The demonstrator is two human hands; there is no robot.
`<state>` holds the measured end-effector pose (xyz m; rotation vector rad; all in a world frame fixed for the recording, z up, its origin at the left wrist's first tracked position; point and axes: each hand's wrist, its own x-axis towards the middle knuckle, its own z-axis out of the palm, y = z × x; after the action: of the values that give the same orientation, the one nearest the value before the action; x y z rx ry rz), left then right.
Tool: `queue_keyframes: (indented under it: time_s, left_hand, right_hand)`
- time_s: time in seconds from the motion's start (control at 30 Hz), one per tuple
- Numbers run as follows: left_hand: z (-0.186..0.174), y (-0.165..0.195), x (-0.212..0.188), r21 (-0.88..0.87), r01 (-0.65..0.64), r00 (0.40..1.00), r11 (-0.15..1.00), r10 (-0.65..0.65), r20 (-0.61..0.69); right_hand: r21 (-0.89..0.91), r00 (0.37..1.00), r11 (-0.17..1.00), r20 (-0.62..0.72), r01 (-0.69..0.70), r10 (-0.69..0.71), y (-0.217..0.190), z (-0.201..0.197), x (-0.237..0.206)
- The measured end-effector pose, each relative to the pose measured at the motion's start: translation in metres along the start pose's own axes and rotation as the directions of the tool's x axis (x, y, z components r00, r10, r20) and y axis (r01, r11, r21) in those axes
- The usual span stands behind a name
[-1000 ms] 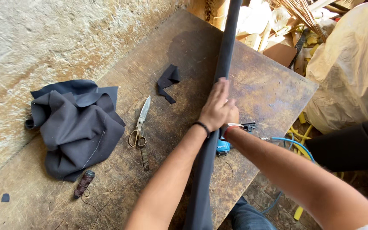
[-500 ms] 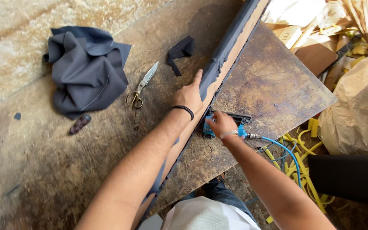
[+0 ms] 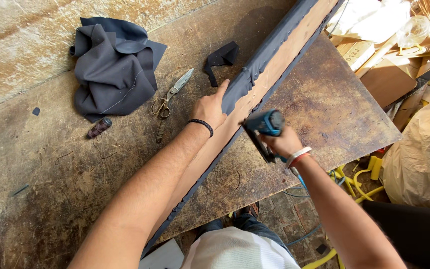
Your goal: The person staples dark fabric over the edge of a long wooden panel using a pneumatic nail gun, pressing and stretching the fabric flat with their hands as they work along the frame. They then use scissors to trim away the excess fabric overhanging the panel edge.
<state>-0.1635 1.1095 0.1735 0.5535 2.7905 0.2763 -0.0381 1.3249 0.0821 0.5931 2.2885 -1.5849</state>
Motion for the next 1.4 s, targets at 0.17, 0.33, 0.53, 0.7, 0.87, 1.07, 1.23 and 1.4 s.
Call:
queue_keyframes:
  time_s: [0.17, 0.33, 0.53, 0.7, 0.87, 1.07, 1.23, 1.4]
  left_hand:
    - [-0.005, 0.008, -0.006, 0.004, 0.022, 1.000, 1.000, -0.022, 0.001]
    - [-0.013, 0.014, -0.012, 0.074, 0.053, 0.995, 0.996, -0.059, 0.078]
    - [-0.006, 0.011, -0.012, 0.142, 0.010, 0.998, 0.990, -0.019, 0.057]
    - [-0.003, 0.010, -0.015, 0.164, -0.050, 0.998, 0.985, 0.043, 0.045]
    - [-0.009, 0.013, -0.019, 0.184, -0.055, 0.996, 0.981, 0.041, 0.078]
    - [-0.005, 0.002, -0.023, 0.005, -0.089, 0.989, 0.996, 0.087, 0.116]
    - [0.005, -0.047, -0.052, -0.283, -0.264, 0.958, 0.922, 0.286, 0.037]
    - [0.019, -0.090, -0.089, -0.498, -0.136, 0.964, 0.857, 0.229, 0.131]
  right_hand:
    - [0.183, 0.962, 0.955, -0.189, 0.233, -0.199, -0.031, -0.019, 0.009]
    - [-0.054, 0.954, 0.973, -0.189, 0.226, -0.232, -0.032, -0.020, 0.024]
    - [-0.032, 0.959, 0.976, -0.181, 0.217, -0.220, -0.028, 0.000, 0.004]
    - [0.034, 0.976, 0.983, -0.130, 0.179, -0.173, -0.041, 0.008, -0.016]
    - [0.041, 0.979, 0.982, -0.090, 0.186, -0.182, -0.045, 0.021, -0.032]
    - [-0.109, 0.985, 0.986, -0.104, 0.129, -0.140, -0.029, 0.037, -0.030]
    - [-0.379, 0.992, 0.923, -0.127, -0.063, 0.015, 0.017, 0.032, 0.005]
    - [-0.657, 0.917, 0.753, -0.278, 0.037, -0.287, 0.070, 0.028, 0.020]
